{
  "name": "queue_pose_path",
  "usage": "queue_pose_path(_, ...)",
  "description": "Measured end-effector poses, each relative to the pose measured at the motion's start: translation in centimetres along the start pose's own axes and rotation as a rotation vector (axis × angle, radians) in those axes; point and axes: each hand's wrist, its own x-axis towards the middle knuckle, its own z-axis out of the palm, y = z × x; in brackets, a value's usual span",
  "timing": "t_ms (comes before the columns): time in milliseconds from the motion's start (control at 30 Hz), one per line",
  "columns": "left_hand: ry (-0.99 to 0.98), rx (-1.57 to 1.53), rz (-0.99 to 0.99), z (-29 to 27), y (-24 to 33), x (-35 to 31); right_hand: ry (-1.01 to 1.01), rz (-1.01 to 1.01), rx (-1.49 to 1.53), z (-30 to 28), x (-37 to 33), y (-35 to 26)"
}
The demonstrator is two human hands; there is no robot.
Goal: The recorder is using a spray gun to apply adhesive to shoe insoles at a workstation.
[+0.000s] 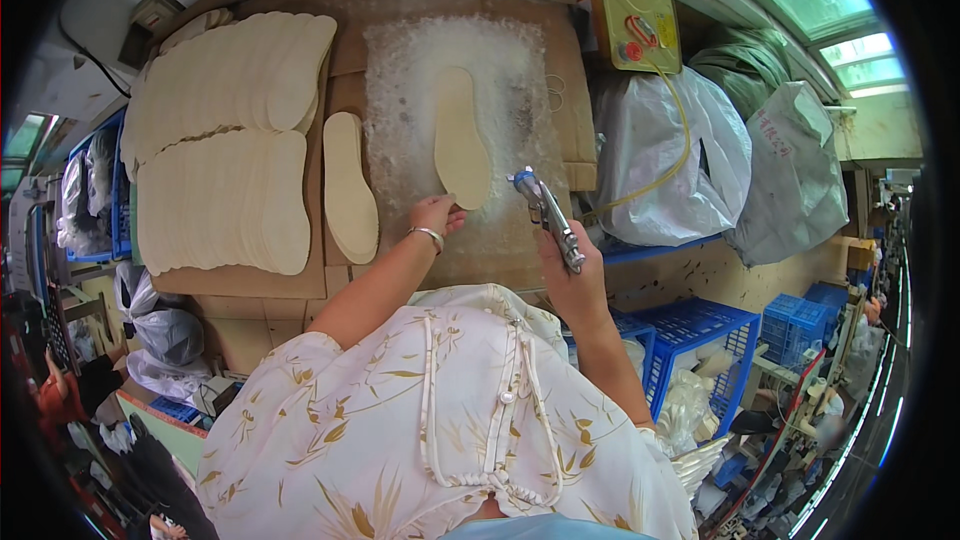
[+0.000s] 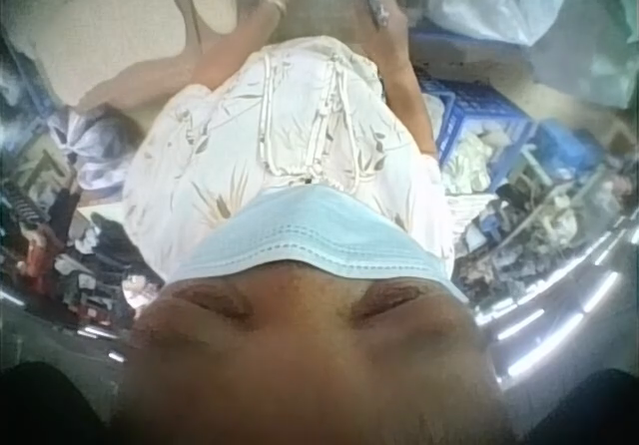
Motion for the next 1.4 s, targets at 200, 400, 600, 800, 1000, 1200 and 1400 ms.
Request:
queue_pose_path(200,-0.012,0.044,-0.014,-0.2,-0.1,0.3,0.009,-0.025,-0.008,0.1,-0.3,0.2)
queue_pose_path(400,-0.023,0.032,-0.011,-0.3,-0.3,0.5,0.006,-0.032,-0.040,0.0,-1.1,-0.5)
queue_pose_path(600,-0.016,0.054,-0.022,-0.2,-0.2,0.3,0.027,0.006,-0.052,-0.2,-1.3,-0.1)
queue_pose_path(800,-0.011,0.075,-0.029,0.0,0.0,0.4,0.042,-0.019,-0.008,-0.4,-1.5,0.3)
queue_pose_path(1000,-0.015,0.074,-0.023,-0.1,-0.1,0.3,0.012,-0.054,-0.032,-0.5,-2.6,-0.1)
queue_pose_path(1200,-0.002,0.076,-0.023,0.0,-0.1,0.3,0.028,-0.001,-0.009,-0.8,-2.6,0.7)
queue_pose_path(1400,-0.016,0.060,-0.020,-0.1,-0.1,0.2,-0.002,-0.021,-0.033,-0.7,-3.2,0.1)
